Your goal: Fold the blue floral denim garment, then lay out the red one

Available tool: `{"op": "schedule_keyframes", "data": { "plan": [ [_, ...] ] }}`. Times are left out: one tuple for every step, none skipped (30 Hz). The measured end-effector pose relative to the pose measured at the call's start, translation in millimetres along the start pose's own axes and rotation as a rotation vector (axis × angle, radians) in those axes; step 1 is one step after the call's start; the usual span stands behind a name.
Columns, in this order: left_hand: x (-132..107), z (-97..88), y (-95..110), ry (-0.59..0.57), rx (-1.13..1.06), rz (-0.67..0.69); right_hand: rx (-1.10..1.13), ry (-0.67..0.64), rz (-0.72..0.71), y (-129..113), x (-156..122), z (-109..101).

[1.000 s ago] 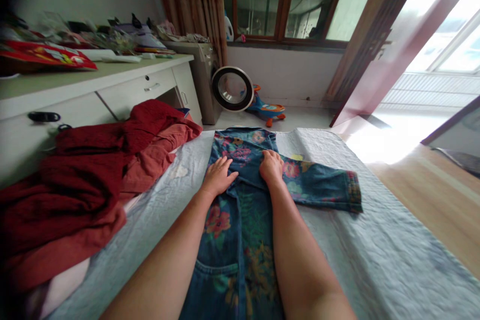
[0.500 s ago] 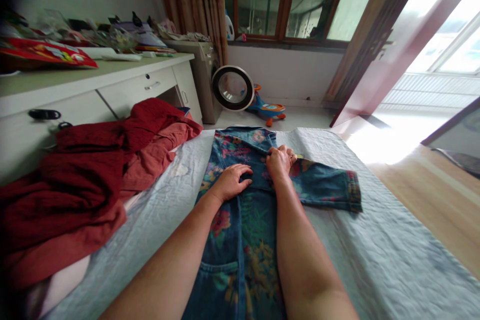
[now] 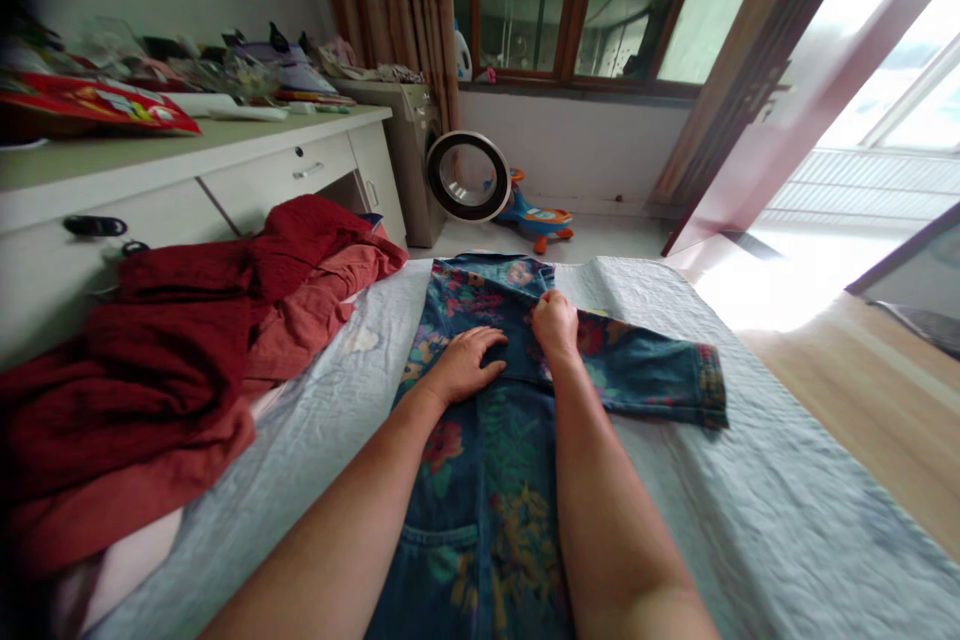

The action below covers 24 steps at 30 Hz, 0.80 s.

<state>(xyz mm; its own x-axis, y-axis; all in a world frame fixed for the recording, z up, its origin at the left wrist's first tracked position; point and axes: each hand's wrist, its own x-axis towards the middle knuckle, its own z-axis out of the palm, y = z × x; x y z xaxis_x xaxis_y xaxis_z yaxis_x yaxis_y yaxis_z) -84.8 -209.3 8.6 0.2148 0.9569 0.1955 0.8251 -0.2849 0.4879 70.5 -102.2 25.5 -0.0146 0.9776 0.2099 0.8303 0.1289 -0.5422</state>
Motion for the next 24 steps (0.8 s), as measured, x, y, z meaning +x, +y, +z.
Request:
{"op": "schedule_keyframes", "data": {
  "plan": [
    [0,0.5,0,-0.022,0.021,-0.017,0.041,0.015,0.017,1,0,1],
    [0,0.8,1,-0.048,0.043,-0.036,0.072,0.030,0.037,1,0,2],
    [0,1.0,1,-0.075,0.061,-0.055,0.092,0.040,0.049,1,-1,2],
    [0,0.8,2,-0.102,0.077,-0.071,0.102,0.045,0.054,1,-2,1],
    [0,0.5,3,-0.125,0.089,-0.085,0.106,0.045,0.058,0,-3,1],
    [0,0.0,3,-0.143,0.098,-0.098,0.106,0.042,0.064,-1,-4,0],
    [0,-0.6,4,-0.156,0.106,-0.110,0.104,0.038,0.069,-3,-5,0],
    [0,-1.1,5,-0.165,0.111,-0.119,0.101,0.034,0.071,-4,-7,0],
    [0,-1.6,5,-0.171,0.113,-0.124,0.097,0.032,0.068,-4,-8,0],
    [0,-1.9,6,-0.176,0.112,-0.125,0.091,0.028,0.062,-4,-9,0],
    [0,-2.1,6,-0.181,0.108,-0.123,0.082,0.017,0.055,-4,-10,1],
    [0,-2.0,6,-0.183,0.103,-0.120,0.068,0.001,0.049,-4,-10,2],
    [0,-1.9,6,-0.184,0.098,-0.118,0.053,-0.018,0.045,-4,-10,3],
    [0,-1.6,6,-0.183,0.092,-0.117,0.038,-0.038,0.035,-4,-11,4],
    [0,-1.1,6,-0.180,0.087,-0.118,0.026,-0.054,0.010,-4,-11,5],
    [0,-0.6,6,-0.175,0.081,-0.119,0.019,-0.065,-0.036,-4,-11,7],
    [0,0.1,6,-0.170,0.076,-0.120,0.013,-0.079,-0.101,-5,-11,9],
    [1,0.9,5,-0.163,0.070,-0.124,0.007,-0.105,-0.182,-6,-11,11],
    [1,1.8,5,-0.149,0.065,-0.128,-0.006,-0.152,-0.260,-7,-12,14],
    [1,2.8,4,-0.123,0.059,-0.131,-0.032,-0.211,-0.323,-8,-13,17],
    [1,3.8,3,-0.089,0.053,-0.133,-0.070,-0.277,-0.362,-8,-14,20],
    [1,4.8,3,-0.049,0.046,-0.132,-0.115,-0.342,-0.381,-8,-16,23],
    [2,5.5,2,-0.009,0.037,-0.129,-0.163,-0.393,-0.383,-8,-18,26],
    [2,6.0,1,0.026,0.028,-0.126,-0.209,-0.426,-0.372,-7,-19,29]
  ]
}}
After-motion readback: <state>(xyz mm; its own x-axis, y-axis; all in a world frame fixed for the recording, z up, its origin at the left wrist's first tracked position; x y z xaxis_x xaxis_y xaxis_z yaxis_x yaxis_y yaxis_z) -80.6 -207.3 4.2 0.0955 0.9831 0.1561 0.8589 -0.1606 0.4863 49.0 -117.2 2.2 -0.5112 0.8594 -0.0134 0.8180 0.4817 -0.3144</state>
